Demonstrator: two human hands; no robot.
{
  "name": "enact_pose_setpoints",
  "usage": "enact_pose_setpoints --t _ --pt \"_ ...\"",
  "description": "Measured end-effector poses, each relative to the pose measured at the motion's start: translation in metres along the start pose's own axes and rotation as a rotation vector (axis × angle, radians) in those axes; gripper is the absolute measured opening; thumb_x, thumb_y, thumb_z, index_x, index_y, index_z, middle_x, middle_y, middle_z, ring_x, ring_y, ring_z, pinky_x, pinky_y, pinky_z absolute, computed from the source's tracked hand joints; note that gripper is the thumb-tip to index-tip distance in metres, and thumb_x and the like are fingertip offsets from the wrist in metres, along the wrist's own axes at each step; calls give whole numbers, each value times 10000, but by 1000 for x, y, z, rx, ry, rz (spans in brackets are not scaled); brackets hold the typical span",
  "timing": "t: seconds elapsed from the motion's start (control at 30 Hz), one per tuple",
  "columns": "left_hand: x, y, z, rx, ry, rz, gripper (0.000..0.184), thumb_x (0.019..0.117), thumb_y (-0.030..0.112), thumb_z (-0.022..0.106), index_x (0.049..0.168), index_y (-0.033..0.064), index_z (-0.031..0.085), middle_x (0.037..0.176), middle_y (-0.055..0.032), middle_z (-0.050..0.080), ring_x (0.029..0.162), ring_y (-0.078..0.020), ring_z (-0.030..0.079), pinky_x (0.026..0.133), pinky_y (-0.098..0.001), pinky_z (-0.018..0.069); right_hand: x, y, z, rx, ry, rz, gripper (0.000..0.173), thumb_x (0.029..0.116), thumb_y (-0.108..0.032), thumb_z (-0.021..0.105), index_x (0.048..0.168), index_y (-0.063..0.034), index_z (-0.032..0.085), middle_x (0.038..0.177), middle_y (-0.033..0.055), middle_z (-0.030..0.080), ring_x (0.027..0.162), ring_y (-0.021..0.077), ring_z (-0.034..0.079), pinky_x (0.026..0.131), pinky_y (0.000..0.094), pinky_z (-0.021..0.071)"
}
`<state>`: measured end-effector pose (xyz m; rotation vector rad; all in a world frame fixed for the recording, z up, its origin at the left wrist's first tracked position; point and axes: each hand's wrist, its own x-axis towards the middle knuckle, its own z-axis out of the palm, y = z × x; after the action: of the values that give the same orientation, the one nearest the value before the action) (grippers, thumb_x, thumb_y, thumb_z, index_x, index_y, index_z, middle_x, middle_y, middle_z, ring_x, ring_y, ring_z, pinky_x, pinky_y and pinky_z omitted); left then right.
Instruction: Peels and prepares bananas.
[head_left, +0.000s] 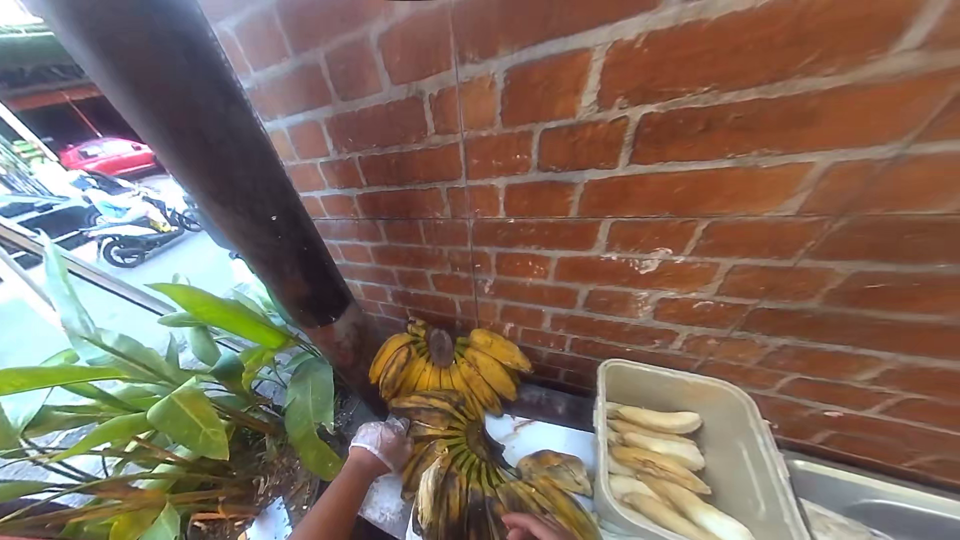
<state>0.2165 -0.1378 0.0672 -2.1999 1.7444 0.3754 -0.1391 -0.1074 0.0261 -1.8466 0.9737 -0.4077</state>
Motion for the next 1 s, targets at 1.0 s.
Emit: enact_pose_setpoints --t 1.0 --pt "-89 50 -23 -790 -144 -354 336 918 405 681 1075 109 700 915 -57 722 835 -201 705 802 -461 589 99 -77 35 743 -359 383 500 1056 -467 546 1242 -14 647 1036 134 769 862 252 773 805 426 649"
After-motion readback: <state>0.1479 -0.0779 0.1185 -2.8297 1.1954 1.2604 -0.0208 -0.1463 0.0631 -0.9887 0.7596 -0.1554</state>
